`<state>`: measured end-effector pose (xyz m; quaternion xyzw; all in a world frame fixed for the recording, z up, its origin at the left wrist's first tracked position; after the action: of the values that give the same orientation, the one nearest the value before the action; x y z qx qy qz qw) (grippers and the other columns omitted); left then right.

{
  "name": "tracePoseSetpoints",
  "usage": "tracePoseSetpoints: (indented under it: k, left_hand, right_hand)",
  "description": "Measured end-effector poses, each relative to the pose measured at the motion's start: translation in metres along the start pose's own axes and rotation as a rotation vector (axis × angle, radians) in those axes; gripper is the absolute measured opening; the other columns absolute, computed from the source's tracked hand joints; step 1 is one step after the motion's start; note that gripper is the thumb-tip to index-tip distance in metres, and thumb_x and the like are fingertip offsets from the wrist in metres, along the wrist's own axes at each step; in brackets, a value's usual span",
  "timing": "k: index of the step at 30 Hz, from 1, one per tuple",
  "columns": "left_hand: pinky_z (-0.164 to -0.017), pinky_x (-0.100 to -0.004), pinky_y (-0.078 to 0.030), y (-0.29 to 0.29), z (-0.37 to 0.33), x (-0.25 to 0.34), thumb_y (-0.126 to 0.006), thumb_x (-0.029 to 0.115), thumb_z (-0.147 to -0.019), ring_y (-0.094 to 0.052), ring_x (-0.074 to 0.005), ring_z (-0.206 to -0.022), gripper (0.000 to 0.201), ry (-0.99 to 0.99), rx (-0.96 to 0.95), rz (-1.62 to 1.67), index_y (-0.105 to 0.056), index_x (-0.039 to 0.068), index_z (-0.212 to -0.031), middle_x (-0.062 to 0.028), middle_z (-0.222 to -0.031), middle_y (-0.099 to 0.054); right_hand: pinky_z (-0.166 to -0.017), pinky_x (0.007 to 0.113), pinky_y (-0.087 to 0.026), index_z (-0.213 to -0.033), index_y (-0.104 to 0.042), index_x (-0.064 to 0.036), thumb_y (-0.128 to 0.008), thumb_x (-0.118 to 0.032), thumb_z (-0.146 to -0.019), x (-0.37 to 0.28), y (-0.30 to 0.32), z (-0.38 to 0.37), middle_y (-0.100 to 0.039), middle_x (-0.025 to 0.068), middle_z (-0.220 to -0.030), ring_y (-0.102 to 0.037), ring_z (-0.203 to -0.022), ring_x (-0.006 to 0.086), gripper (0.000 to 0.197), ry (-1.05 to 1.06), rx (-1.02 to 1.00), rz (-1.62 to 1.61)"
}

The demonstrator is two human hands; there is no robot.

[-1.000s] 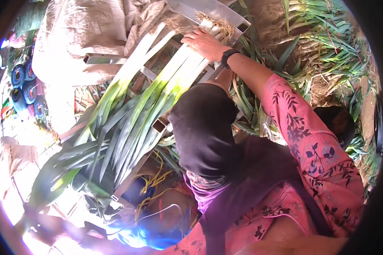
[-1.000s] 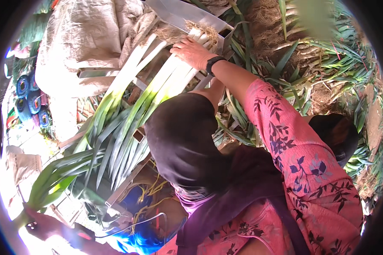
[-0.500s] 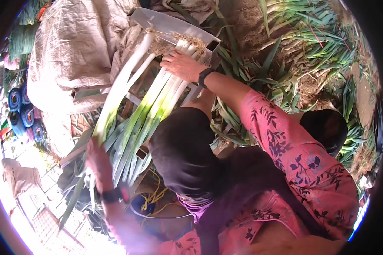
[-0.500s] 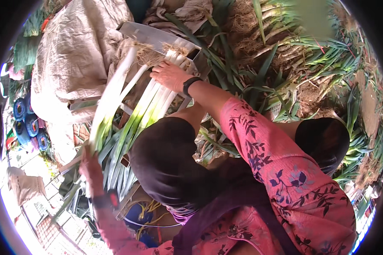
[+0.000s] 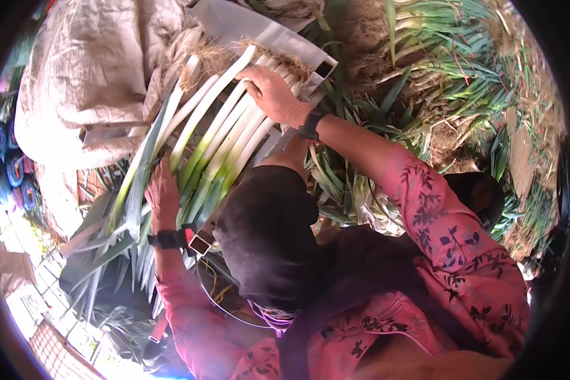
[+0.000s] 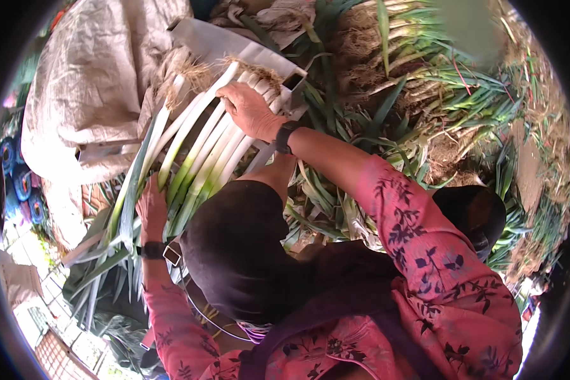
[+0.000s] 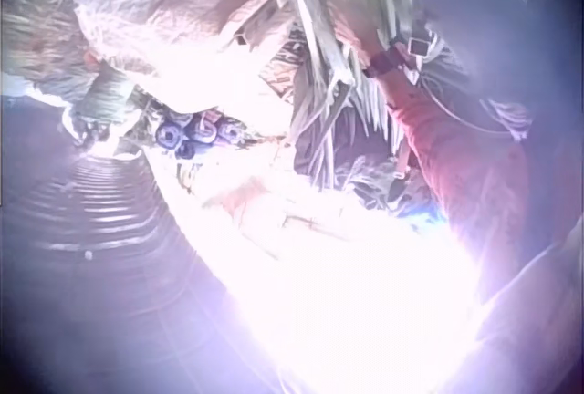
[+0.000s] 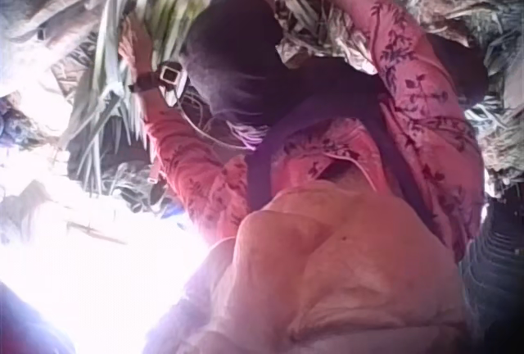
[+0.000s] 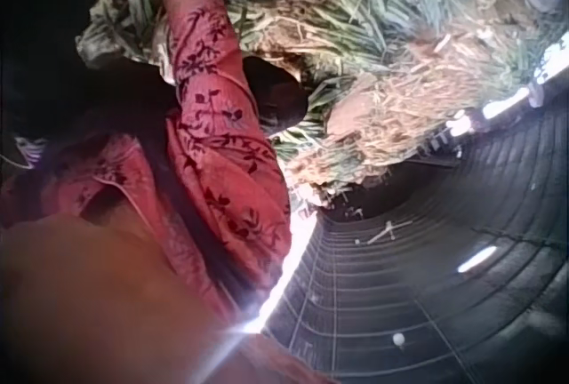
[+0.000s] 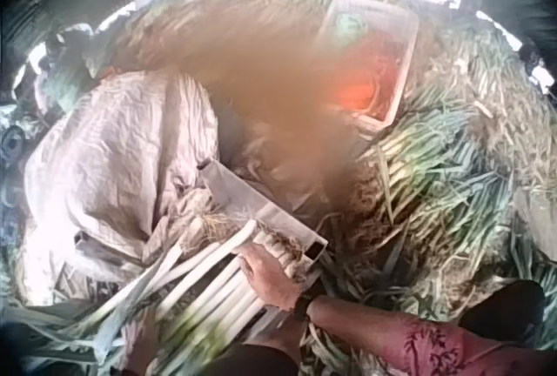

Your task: Cleaning and bundling green onions in an agricultural processing area.

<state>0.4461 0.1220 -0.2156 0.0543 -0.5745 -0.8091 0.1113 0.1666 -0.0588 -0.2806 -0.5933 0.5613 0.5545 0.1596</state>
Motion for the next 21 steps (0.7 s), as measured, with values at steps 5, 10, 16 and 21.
tracePoseSetpoints:
  k: [5, 10, 16, 21]
  left_hand:
    - [-0.094, -0.0469, -0.046, -0.006, -0.005, -0.011, -0.061, 0.008, -0.090, -0.057, -0.0395, -0.115, 0.052, -0.179, 0.099, 0.104, -0.045, 0.008, -0.138, -0.0199, -0.126, -0.060]
    - [-0.096, -0.0460, -0.046, -0.006, -0.011, -0.012, -0.063, 0.008, -0.089, -0.055, -0.0388, -0.116, 0.051, -0.184, 0.068, 0.116, -0.048, 0.008, -0.137, -0.0186, -0.124, -0.058]
    - [-0.102, -0.0443, -0.044, 0.030, 0.010, 0.007, -0.072, 0.008, -0.082, -0.054, -0.0384, -0.121, 0.057, 0.072, 0.026, 0.172, -0.051, 0.006, -0.135, -0.0208, -0.130, -0.056]
    - [-0.096, -0.0426, -0.045, 0.045, 0.058, -0.046, -0.070, 0.012, -0.086, -0.057, -0.0337, -0.110, 0.047, 0.387, 0.721, 0.047, -0.054, -0.005, -0.127, -0.0224, -0.124, -0.058]
  right_hand:
    - [-0.095, 0.042, -0.044, -0.108, -0.057, -0.0033, -0.057, -0.005, -0.085, -0.002, -0.030, -0.035, -0.057, 0.0122, -0.101, -0.055, -0.102, 0.0312, 0.023, 0.318, -0.224, 0.304]
    - [-0.108, 0.039, -0.035, -0.117, -0.056, -0.0051, -0.054, -0.009, -0.089, 0.009, -0.040, -0.029, -0.057, 0.0103, -0.111, -0.049, -0.115, 0.0284, 0.028, 0.267, -0.258, 0.401]
    - [-0.111, 0.040, -0.033, -0.121, -0.056, -0.0061, -0.054, -0.007, -0.088, 0.006, -0.034, -0.007, -0.056, 0.0092, -0.118, -0.047, -0.120, 0.0276, 0.033, 0.263, -0.278, 0.428]
    - [-0.112, 0.041, -0.032, -0.123, -0.056, -0.0058, -0.054, -0.003, -0.086, 0.012, -0.028, -0.008, -0.056, 0.0105, -0.124, -0.047, -0.123, 0.0289, 0.037, 0.268, -0.248, 0.437]
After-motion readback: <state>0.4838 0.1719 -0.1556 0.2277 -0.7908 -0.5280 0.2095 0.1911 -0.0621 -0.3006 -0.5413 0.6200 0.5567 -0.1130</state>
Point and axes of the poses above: each hand's wrist, its own z-axis away from the middle knuckle, its own y-axis out of the back of the hand, x = y × z, the point moved 2 cm from there along -z, towards the middle knuckle
